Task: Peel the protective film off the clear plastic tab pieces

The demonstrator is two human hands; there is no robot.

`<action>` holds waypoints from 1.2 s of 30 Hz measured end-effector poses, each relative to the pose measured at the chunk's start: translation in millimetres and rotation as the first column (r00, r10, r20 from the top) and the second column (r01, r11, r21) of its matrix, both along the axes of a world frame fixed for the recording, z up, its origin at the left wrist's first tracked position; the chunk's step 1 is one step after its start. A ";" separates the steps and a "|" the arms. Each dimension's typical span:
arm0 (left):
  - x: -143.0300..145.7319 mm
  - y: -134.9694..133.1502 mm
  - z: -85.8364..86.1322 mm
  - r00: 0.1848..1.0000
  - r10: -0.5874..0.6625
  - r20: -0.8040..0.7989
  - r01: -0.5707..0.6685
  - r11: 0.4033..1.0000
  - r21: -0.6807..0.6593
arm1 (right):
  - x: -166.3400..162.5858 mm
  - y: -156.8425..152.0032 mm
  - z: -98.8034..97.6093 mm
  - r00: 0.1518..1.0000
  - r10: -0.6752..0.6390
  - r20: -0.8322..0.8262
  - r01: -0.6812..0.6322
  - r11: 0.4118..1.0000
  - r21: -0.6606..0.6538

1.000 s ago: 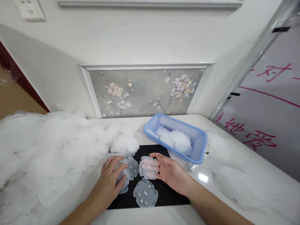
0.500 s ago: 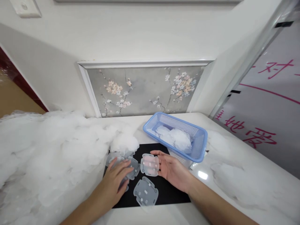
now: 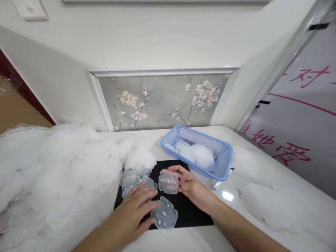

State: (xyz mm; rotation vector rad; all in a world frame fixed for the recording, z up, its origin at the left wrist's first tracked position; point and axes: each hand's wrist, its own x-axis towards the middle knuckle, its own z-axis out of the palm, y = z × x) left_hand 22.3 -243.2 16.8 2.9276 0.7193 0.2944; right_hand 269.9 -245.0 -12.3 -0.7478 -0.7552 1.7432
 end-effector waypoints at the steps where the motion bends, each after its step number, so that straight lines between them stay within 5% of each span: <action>1: 3.1 -3.9 1.7 0.999 -0.036 -0.018 0.035 0.999 -0.032 | -0.5 -0.3 0.4 1.000 0.004 0.011 -0.004 1.000 0.012; 8: 16.4 -15.8 -4.4 0.992 0.120 -0.045 -0.128 0.960 -0.250 | -2.5 1.0 -2.2 0.995 -0.087 0.047 0.087 0.996 0.006; 13: 20.5 -16.1 -2.7 0.971 0.219 0.096 -0.153 0.878 -0.454 | -1.4 3.4 -8.4 0.982 -0.158 0.101 0.156 0.987 0.025; 17: 21.3 -9.7 -0.7 0.890 0.409 0.201 -0.189 0.733 -0.653 | -0.2 3.5 -9.3 0.984 -0.158 0.080 0.156 0.987 0.024; 21: 14.5 0.4 -3.4 0.708 0.643 0.292 -0.197 0.577 -0.793 | 1.7 2.7 -5.8 0.993 -0.117 0.007 0.117 0.993 -0.015; 25: 6.3 7.5 -4.5 0.609 0.757 0.237 -0.153 0.405 -0.901 | 3.1 2.8 -5.3 0.996 -0.082 -0.028 0.082 0.997 -0.017; 36: -0.9 11.0 -5.3 0.570 0.800 0.189 -0.034 0.253 -0.967 | -1.9 -1.2 -0.3 0.995 -0.061 0.084 0.050 0.992 0.120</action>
